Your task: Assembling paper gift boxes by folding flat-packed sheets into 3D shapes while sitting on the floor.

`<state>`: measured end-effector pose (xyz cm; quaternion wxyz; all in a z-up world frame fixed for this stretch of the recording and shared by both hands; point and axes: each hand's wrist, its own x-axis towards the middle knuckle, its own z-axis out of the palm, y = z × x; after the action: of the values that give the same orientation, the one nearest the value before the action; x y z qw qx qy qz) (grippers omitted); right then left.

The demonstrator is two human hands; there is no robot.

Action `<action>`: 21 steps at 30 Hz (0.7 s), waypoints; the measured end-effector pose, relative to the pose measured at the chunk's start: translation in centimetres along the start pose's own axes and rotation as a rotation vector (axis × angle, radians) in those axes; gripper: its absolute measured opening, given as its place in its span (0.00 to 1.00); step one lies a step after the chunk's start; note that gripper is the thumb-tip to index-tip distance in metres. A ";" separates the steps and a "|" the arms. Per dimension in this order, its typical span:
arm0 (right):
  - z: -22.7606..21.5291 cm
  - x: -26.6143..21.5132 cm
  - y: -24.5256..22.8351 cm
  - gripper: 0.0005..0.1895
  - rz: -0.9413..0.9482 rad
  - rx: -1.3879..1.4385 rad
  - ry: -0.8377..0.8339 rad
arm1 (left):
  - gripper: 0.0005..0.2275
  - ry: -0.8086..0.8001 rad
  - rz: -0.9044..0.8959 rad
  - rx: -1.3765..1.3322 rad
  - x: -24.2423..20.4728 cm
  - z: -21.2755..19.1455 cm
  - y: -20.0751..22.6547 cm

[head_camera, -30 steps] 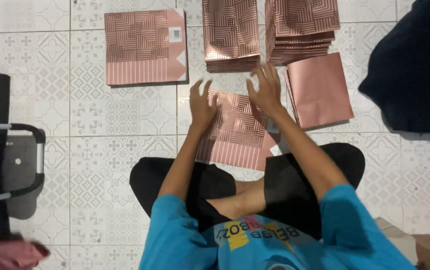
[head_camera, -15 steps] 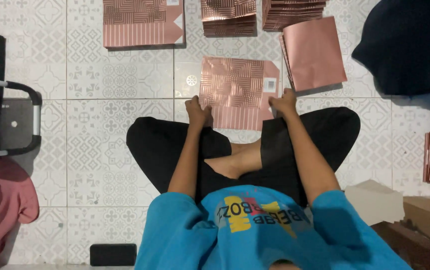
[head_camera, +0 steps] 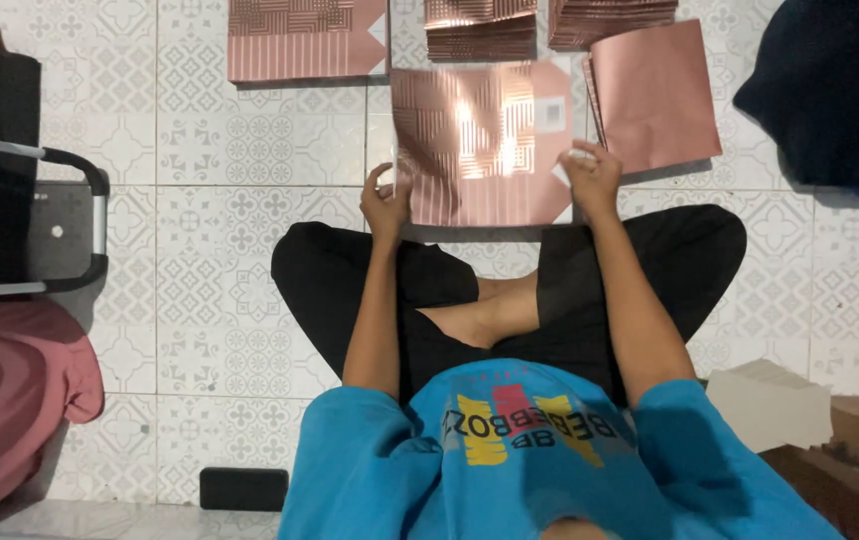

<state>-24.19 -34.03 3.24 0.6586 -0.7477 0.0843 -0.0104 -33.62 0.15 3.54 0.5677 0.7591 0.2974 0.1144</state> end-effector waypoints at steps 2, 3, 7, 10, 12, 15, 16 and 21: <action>-0.1 -0.9 -1.9 0.18 -0.007 0.025 0.021 | 0.20 -0.047 -0.003 -0.095 -0.1 -0.5 0.9; 0.0 -1.2 -2.9 0.17 -0.025 0.052 0.033 | 0.21 -0.083 -0.002 -0.196 0.0 -0.7 1.3; -0.2 -1.5 -2.1 0.15 -0.073 0.034 0.040 | 0.22 -0.099 0.009 -0.220 0.4 -0.6 0.7; 0.3 -1.7 -2.2 0.15 -0.132 0.039 0.034 | 0.23 -0.130 0.042 -0.213 0.2 -0.4 0.3; 0.3 -1.8 -2.3 0.13 -0.069 0.003 0.006 | 0.24 -0.198 0.082 -0.129 0.7 -0.1 -1.1; 0.5 -1.4 -1.2 0.16 -0.024 0.018 -0.095 | 0.21 -0.246 0.134 -0.029 0.3 0.5 -2.0; 0.5 -1.6 -0.8 0.16 -0.020 0.019 -0.092 | 0.21 -0.249 0.132 -0.026 0.3 0.7 -2.1; 0.7 -1.0 2.5 0.20 -0.077 -0.051 -0.076 | 0.21 -0.271 0.152 0.121 -0.3 1.0 -2.0</action>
<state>-25.39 -33.51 0.81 0.6411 -0.7668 0.0304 -0.0051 -33.97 -0.43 1.45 0.5455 0.8207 0.1661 0.0355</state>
